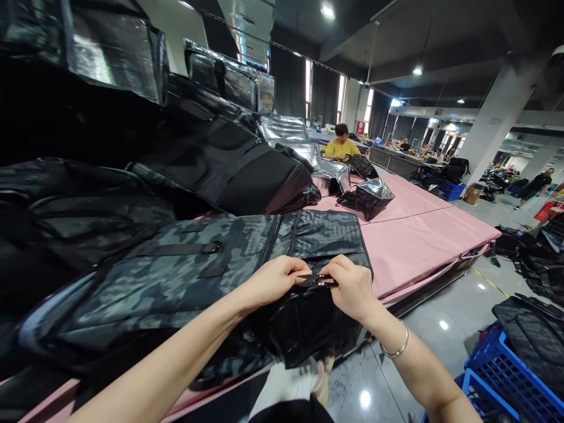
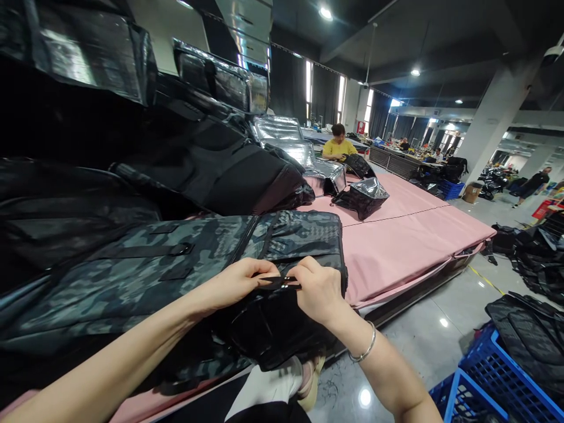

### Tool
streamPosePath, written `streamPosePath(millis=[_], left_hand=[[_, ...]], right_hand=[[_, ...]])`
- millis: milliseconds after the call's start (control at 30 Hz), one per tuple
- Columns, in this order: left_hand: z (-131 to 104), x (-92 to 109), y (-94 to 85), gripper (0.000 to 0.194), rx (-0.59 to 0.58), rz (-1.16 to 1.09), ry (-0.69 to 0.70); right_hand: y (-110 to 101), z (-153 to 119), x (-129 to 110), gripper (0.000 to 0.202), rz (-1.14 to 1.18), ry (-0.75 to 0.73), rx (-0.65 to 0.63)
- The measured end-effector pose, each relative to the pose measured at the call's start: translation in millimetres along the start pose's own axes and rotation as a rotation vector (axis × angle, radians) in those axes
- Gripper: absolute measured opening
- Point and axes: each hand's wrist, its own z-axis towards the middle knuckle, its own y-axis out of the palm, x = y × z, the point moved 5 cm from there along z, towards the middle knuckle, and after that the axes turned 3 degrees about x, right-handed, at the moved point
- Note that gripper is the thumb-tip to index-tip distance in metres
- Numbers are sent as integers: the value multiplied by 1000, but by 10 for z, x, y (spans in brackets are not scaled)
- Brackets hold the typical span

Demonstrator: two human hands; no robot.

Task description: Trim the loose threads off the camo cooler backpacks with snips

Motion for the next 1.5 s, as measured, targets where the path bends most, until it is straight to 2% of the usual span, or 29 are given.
streamPosePath(millis=[67,200,267,400,500,567,733,900,1100,1167,1233,1333,1500], left_hand=[[3,-9,6,23,3,5,1],[1,20,11,31,20,33,20],[-9,47,8,32,26,24,26],[-25,87,8,34,6,28,26],[-18,79,-2,35,38,81,-4],[-11,61,-2,33,60,113,-28],[-19,49,19,31,62,91,1],[-49,140,17,38,19,-58,113],[29,141,56,32,56,-3,101],[70,111,75,29,72,-17,79],[101,94,97,27,44,-54,76],[117,103,107,27,-35,-105,90],[99,133,93,34,-139,-234,57]], right_hand=[[-35,-14,14,23,51,-7,31],[-171,-12,75,13,340,-10,138],[-222,7,103,15,431,16,159],[-258,12,127,27,482,66,181],[-236,-28,136,22,411,81,182],[-195,-44,140,13,289,106,130],[-111,51,134,10,45,178,-86],[-109,183,168,18,-21,238,-231],[-112,193,184,22,14,261,-280],[-135,178,176,19,47,218,-235],[-202,143,184,12,98,176,-125],[-336,32,238,21,153,142,54],[-388,-190,283,14,191,-23,138]])
